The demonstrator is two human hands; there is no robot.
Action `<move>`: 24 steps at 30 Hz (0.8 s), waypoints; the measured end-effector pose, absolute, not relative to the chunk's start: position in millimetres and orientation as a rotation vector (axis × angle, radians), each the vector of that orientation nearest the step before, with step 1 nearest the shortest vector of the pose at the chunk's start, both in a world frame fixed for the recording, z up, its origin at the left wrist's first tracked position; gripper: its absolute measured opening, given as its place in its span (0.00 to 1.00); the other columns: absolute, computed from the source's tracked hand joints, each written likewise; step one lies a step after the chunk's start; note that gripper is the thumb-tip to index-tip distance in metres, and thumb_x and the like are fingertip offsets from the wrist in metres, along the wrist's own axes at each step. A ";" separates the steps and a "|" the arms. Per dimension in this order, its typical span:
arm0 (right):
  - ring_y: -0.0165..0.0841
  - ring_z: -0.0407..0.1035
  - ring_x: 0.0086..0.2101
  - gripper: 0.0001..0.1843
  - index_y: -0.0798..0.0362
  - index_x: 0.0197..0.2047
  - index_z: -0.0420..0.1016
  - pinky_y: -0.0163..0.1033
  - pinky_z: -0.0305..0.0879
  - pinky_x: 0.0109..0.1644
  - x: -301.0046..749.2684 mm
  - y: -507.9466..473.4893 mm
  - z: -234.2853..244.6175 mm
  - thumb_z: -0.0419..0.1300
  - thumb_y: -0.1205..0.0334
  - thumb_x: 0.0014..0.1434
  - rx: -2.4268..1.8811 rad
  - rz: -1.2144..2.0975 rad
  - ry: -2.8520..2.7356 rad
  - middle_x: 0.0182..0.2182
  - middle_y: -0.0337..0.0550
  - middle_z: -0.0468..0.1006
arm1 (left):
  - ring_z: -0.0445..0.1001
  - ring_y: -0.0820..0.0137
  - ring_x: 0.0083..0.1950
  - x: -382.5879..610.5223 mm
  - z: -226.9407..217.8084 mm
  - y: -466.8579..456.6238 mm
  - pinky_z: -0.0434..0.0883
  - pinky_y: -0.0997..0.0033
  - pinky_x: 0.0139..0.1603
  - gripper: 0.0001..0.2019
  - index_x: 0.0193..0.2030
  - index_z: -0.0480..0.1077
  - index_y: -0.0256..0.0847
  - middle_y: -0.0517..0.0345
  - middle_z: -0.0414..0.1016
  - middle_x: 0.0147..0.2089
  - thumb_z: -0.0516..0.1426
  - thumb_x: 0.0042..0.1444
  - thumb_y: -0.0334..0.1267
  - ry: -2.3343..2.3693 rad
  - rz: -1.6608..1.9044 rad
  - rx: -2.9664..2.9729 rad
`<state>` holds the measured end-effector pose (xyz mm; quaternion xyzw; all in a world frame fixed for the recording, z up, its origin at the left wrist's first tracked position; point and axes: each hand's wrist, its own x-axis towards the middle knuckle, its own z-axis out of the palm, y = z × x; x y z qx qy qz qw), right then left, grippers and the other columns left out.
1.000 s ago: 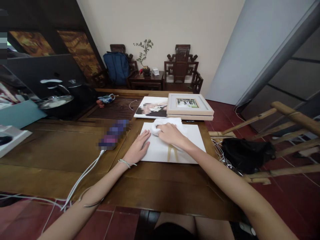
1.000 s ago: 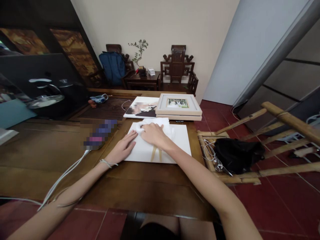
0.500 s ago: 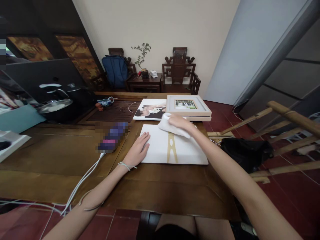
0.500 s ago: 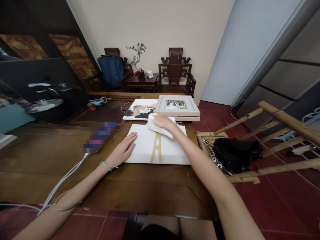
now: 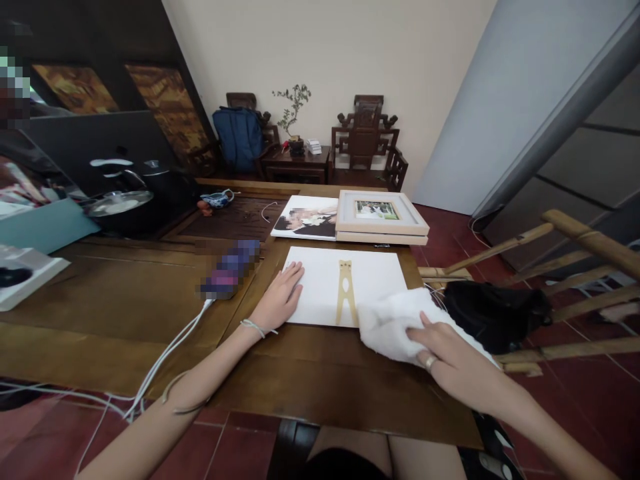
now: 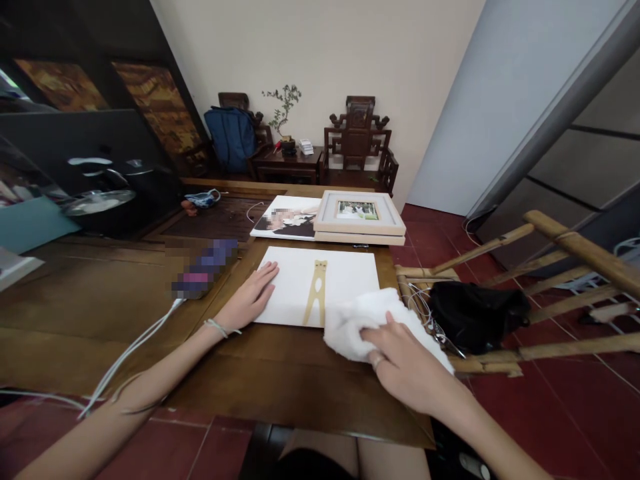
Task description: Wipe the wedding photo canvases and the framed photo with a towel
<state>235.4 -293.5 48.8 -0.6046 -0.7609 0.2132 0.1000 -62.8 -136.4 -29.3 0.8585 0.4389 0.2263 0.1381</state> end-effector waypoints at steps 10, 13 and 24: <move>0.42 0.67 0.40 0.14 0.55 0.30 0.73 0.41 0.60 0.43 254.6 -155.5 58.2 0.47 0.68 0.47 -1.719 0.534 -2.176 0.37 0.48 0.77 | 0.48 0.62 0.68 -63.6 -31.4 -135.2 0.49 0.52 0.66 0.23 0.62 0.56 0.32 0.44 0.54 0.66 0.43 0.62 0.40 1.255 0.667 2.486; 0.41 0.67 0.37 0.13 0.56 0.29 0.72 0.41 0.60 0.39 257.4 -122.1 57.4 0.46 0.68 0.49 -1.748 0.496 -2.117 0.37 0.49 0.77 | 0.49 0.61 0.68 -63.7 -31.3 -135.2 0.49 0.53 0.66 0.24 0.62 0.56 0.31 0.43 0.54 0.66 0.43 0.62 0.40 1.252 0.664 2.476; 0.46 0.60 0.52 0.20 0.53 0.46 0.73 0.48 0.54 0.53 237.8 -247.0 42.4 0.45 0.63 0.55 -1.838 0.538 -2.135 0.45 0.50 0.74 | 0.48 0.61 0.68 -62.7 -30.8 -136.1 0.50 0.50 0.65 0.23 0.62 0.56 0.33 0.43 0.54 0.66 0.42 0.62 0.40 1.263 0.660 2.486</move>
